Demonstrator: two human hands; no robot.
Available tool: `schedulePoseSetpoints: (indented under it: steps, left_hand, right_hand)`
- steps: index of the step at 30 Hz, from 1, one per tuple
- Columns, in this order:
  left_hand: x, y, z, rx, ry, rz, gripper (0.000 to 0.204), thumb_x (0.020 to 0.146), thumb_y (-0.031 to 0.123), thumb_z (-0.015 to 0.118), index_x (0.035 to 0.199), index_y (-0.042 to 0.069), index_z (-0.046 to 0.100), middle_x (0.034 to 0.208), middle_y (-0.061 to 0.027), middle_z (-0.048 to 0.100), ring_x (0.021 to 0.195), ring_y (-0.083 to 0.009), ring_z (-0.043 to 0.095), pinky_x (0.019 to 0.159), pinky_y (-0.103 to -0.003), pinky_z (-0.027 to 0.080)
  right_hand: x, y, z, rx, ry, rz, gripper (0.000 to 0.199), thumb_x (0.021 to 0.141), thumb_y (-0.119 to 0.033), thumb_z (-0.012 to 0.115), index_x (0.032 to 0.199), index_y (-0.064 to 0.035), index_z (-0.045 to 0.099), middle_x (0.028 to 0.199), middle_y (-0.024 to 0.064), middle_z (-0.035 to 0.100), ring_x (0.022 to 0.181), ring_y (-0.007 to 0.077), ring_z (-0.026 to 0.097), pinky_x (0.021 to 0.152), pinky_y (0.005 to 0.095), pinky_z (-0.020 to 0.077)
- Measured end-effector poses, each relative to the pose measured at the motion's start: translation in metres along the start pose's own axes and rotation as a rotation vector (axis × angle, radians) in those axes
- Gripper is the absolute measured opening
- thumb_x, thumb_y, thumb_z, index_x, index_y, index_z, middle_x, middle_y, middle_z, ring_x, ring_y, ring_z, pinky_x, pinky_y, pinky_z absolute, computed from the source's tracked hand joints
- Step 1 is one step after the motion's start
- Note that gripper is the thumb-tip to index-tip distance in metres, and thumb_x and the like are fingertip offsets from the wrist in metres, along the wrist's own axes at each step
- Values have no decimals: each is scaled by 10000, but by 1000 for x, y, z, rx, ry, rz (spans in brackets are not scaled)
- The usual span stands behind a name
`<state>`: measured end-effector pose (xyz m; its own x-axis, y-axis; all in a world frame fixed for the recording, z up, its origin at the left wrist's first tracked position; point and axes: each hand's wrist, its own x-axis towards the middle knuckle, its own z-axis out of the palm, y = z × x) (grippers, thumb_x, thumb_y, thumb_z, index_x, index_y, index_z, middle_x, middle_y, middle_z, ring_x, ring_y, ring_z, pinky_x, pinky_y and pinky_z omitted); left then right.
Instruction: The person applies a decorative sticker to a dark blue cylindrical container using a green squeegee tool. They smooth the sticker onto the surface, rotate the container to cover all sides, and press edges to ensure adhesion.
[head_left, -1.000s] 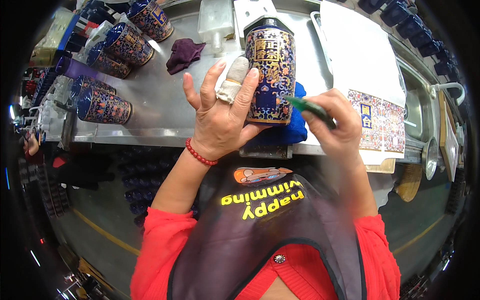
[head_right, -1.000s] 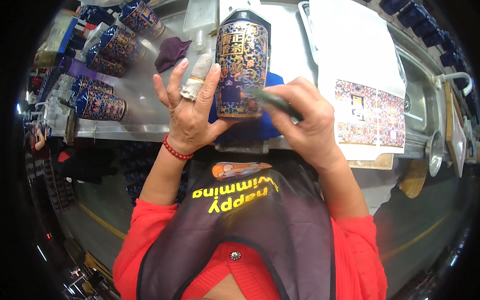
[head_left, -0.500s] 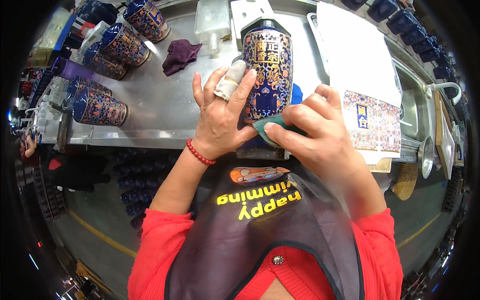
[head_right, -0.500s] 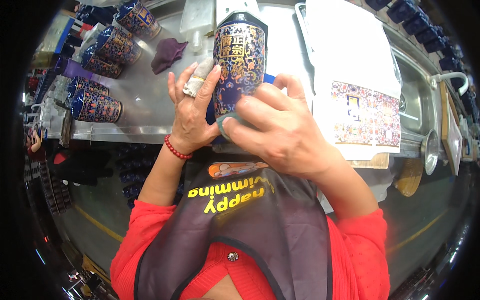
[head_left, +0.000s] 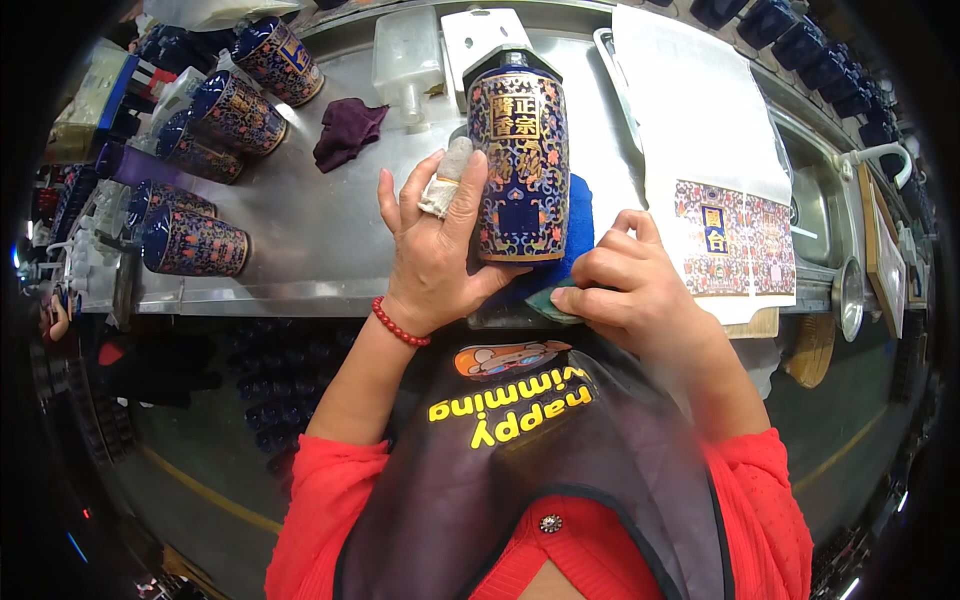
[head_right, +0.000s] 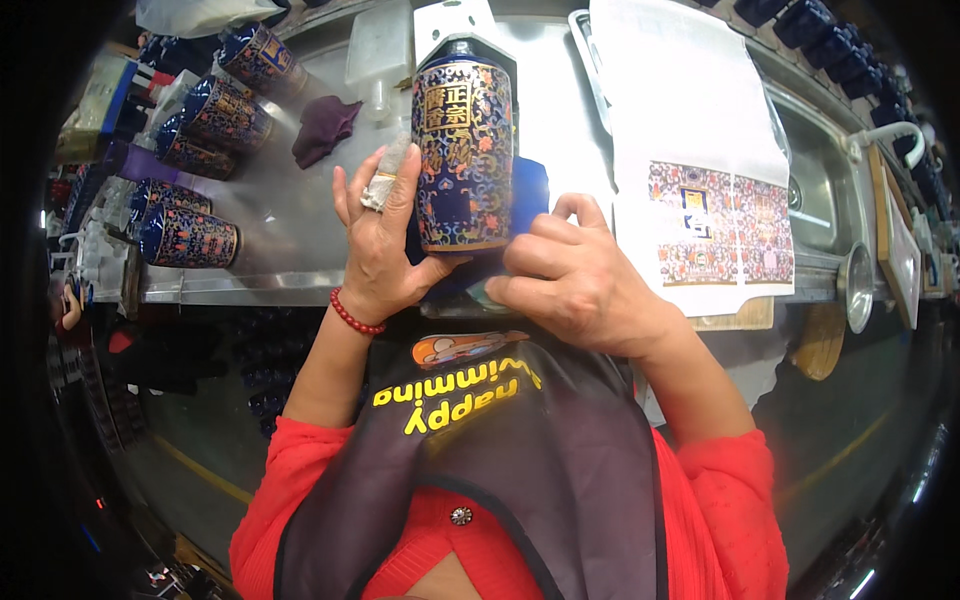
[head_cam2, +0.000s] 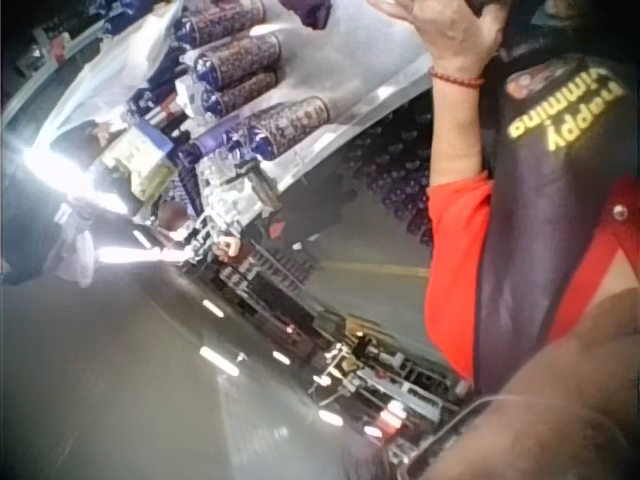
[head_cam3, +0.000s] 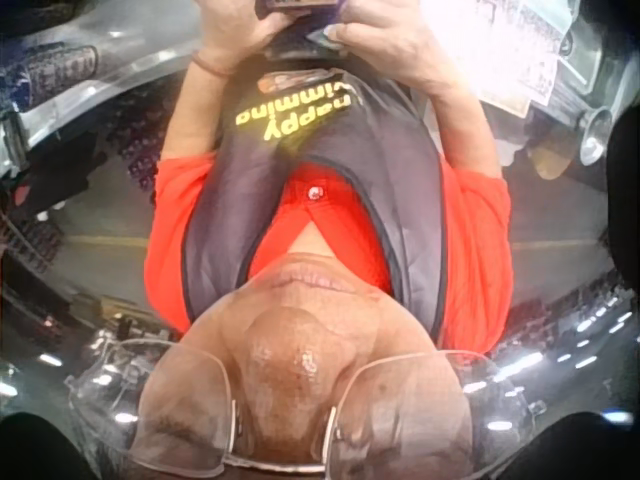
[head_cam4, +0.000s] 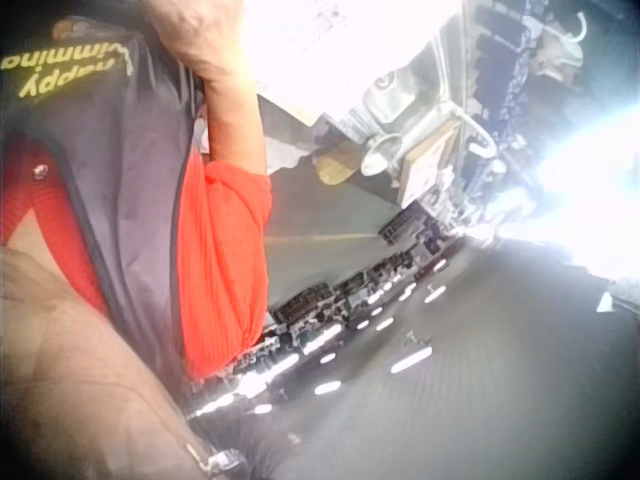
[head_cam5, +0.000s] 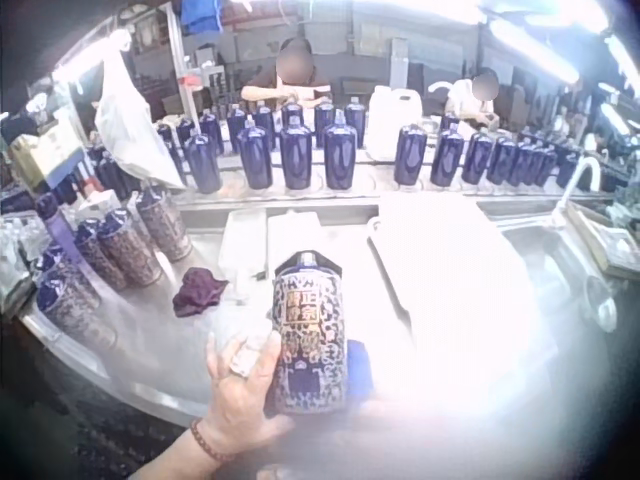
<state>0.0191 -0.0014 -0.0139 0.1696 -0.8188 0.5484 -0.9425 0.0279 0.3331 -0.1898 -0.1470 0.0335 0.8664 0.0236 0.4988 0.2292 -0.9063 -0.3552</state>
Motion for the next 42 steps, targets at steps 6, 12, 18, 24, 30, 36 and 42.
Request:
schedulePoseSetpoints:
  steps: [6, 12, 18, 24, 30, 36, 42]
  left_hand:
    - [3, 0, 1, -3, 30, 31, 1078, 719, 563, 846, 1561, 42, 421, 1425, -150, 593, 1385, -377, 419, 1187, -656, 66]
    - [2, -2, 5, -37, 35, 22, 1064, 726, 535, 854, 1562, 43, 417, 1420, -148, 598, 1390, -381, 414, 1189, -660, 67]
    - [-3, -9, 1, -108, -56, 13, 1023, 786, 497, 818, 1583, 33, 375, 1503, -180, 523, 1416, -388, 402, 1206, -622, 87]
    - [-14, -10, 10, -880, -65, -231, 813, 1029, 518, 538, 1618, 14, 291, 1614, -228, 373, 1491, -365, 339, 1237, -481, 121]
    - [-21, -7, 14, -596, -21, -187, 784, 1067, 531, 443, 1615, -5, 275, 1607, -210, 395, 1486, -347, 359, 1237, -498, 129]
    - [-58, 31, 11, -251, 81, -52, 749, 1066, 529, 424, 1593, 2, 340, 1548, -225, 489, 1469, -409, 410, 1229, -599, 58]
    - [-44, 49, 2, 85, 22, 181, 530, 931, 263, 665, 1450, 179, 599, 1431, -113, 622, 1443, -364, 458, 1227, -630, 90]
  right_hand:
    - [-9, 5, 3, 24, 197, 9, 187, 741, -158, 752, 927, -151, 740, 897, 11, 586, 837, 213, 576, 796, 414, 408]
    - [-8, 5, 6, 115, 173, -7, 219, 720, -120, 767, 937, -140, 742, 900, 6, 589, 834, 216, 574, 795, 398, 412]
    - [-5, 1, 2, 40, 67, 32, 241, 749, -85, 778, 984, -119, 738, 930, 29, 631, 832, 223, 589, 799, 372, 435]
    - [-4, -10, 10, 530, 267, 510, 161, 865, -79, 782, 997, -12, 719, 872, 85, 688, 763, 191, 654, 689, 303, 504]
    - [2, -13, 32, 584, 337, 762, 199, 931, -143, 748, 1043, 4, 674, 893, 92, 700, 783, 146, 651, 713, 300, 520]
    - [-1, -9, 36, 569, 342, 785, 209, 941, -159, 743, 1047, 4, 665, 893, 90, 698, 788, 140, 643, 720, 300, 523]
    - [-8, -9, 37, 895, 471, 837, 164, 982, -149, 715, 1061, -23, 647, 921, 20, 697, 821, 71, 623, 725, 242, 519]
